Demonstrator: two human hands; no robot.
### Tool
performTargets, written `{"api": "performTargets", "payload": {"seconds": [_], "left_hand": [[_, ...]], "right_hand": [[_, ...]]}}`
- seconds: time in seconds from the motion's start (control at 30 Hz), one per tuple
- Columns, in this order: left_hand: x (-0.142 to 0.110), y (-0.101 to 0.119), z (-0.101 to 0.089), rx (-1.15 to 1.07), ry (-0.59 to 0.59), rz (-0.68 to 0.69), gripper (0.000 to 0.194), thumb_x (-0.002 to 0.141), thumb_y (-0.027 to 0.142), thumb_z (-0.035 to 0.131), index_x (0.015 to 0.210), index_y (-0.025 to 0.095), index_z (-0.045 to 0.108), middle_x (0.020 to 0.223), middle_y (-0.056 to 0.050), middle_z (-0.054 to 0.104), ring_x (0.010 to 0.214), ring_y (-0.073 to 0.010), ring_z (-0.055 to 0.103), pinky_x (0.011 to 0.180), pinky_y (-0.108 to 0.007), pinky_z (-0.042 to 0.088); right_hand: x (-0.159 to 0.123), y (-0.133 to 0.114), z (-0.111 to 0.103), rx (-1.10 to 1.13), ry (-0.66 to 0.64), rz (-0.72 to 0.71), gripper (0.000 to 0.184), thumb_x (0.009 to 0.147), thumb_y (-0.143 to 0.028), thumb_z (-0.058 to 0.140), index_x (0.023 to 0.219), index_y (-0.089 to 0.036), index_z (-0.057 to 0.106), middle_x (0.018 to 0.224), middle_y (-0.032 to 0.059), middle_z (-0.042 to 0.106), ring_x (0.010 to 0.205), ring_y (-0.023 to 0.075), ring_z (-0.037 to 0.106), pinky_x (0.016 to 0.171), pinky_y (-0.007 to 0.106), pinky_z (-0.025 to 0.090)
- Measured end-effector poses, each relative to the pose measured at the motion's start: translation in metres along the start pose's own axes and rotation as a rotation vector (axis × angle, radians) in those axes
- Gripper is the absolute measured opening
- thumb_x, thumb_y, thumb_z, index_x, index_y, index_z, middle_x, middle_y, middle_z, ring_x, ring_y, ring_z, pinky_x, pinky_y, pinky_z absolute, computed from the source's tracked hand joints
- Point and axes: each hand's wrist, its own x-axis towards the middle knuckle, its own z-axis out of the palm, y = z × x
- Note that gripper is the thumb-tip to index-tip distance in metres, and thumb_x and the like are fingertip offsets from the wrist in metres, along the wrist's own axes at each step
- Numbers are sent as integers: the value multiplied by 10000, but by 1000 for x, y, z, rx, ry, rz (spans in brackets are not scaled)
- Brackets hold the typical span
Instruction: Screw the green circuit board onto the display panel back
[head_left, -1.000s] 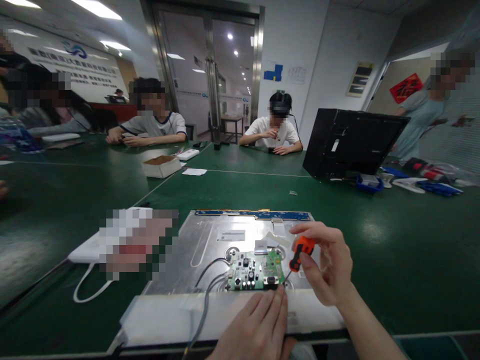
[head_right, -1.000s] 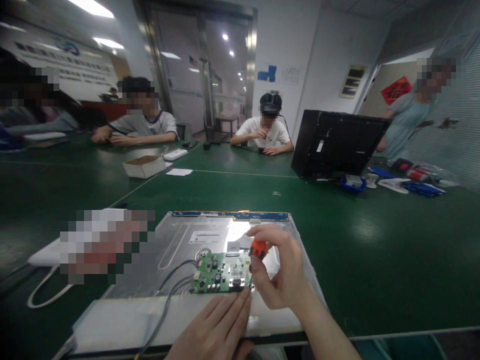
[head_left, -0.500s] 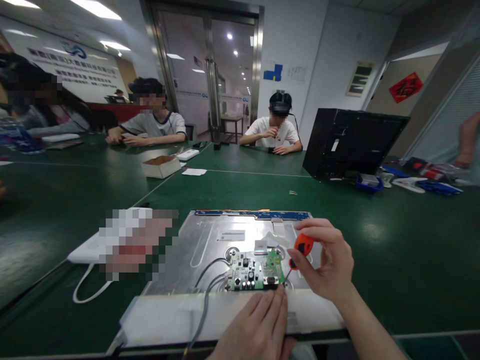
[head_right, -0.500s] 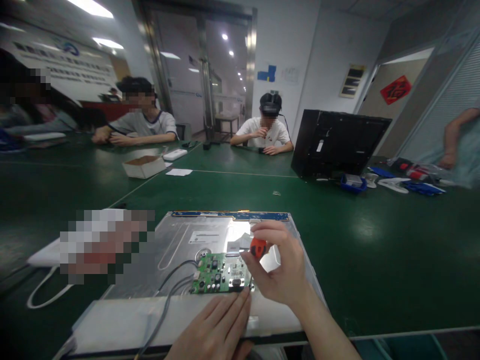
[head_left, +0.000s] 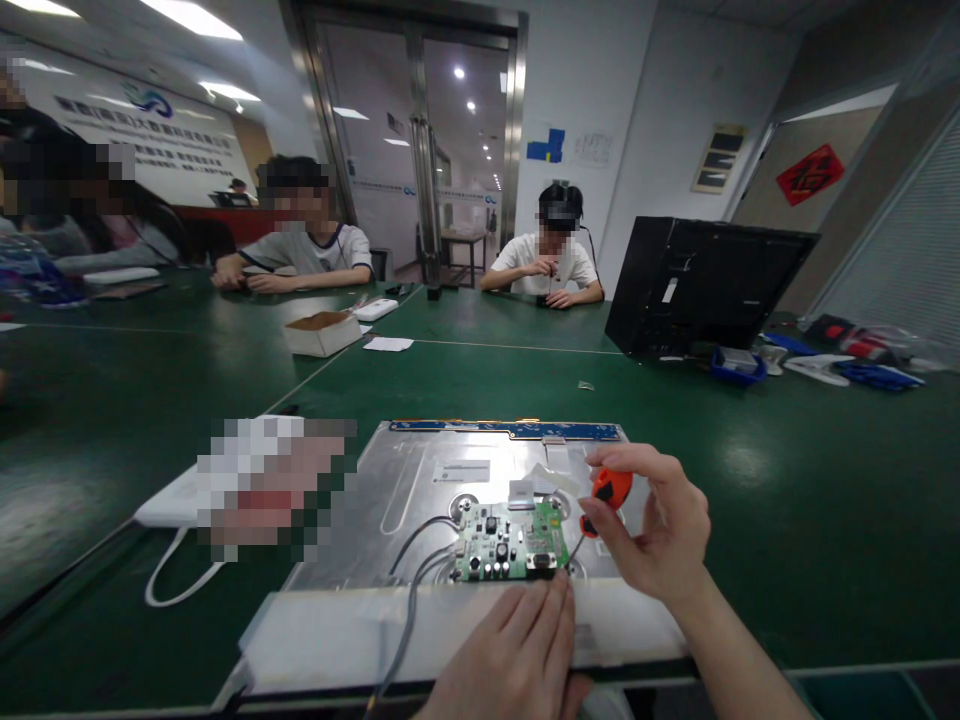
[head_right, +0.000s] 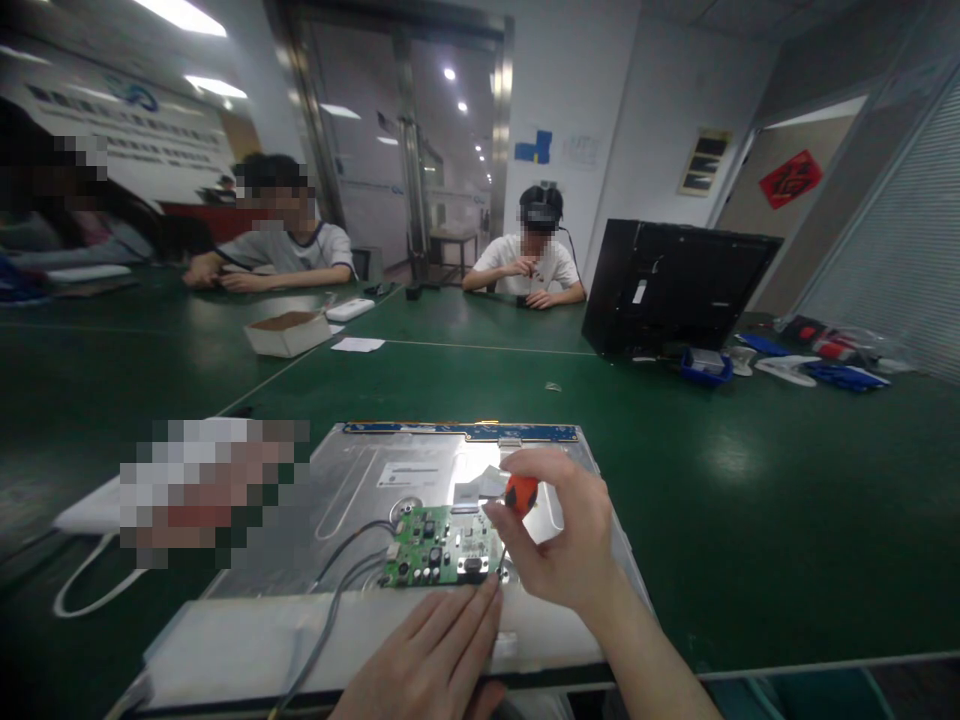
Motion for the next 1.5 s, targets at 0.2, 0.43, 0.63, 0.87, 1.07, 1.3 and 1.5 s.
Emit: {"api": "performTargets", "payload": {"seconds": [0.2,0.43,0.63,0.87,1.07,1.3,1.5], "left_hand": [[0,0,2,-3,25,2,420,1032,327,467,1274,20,621,1224,-177,732,1129,-249,670,961,-349,492],[2,0,0,3,34,-5,414,1023,334,481,1258,25,625,1201,-165,740,1122,-247,663,956,-345,489],[1,0,0,6,11,8,418,1017,318,479,1271,18,623,1201,-179,736,1119,-255,663,949,-356,490],[6,0,-3,-4,100,-11,401,1056,300,411,1195,23,664,1162,-154,752,1056,-239,683,927,-341,496],[1,1,0,3,39,-6,419,1043,318,434,1248,18,644,1201,-175,738,1095,-249,676,938,-351,497],[-1,1,2,-3,1,-6,436,1021,333,480,1292,22,621,1225,-185,731,1146,-263,661,961,-363,503],[3,1,-2,-12,41,-8,411,1040,320,457,1246,19,644,1218,-180,734,1121,-256,673,969,-356,491]], "right_hand": [[-6,1,3,36,40,78,323,894,-151,682,1169,-242,538,1060,77,755,736,167,707,700,333,578],[-5,1,0,66,-63,90,283,928,-183,633,1186,-240,531,1140,104,753,751,175,706,671,331,588],[2,-2,-1,38,-68,41,311,920,-131,602,1210,-244,616,1112,97,694,922,208,687,651,302,590],[6,-4,-6,-17,-98,-7,390,937,-92,530,1281,-247,628,1096,88,675,900,198,668,670,309,586],[8,-5,-3,-52,-81,-32,327,940,-146,548,1249,-237,604,943,59,733,806,204,712,645,320,600],[-3,-1,3,-41,5,29,345,885,-169,677,1195,-244,546,1003,67,760,698,166,710,661,321,605],[-3,1,2,18,-27,7,378,892,-122,621,1239,-241,534,1095,96,741,853,199,726,703,348,610]]}}
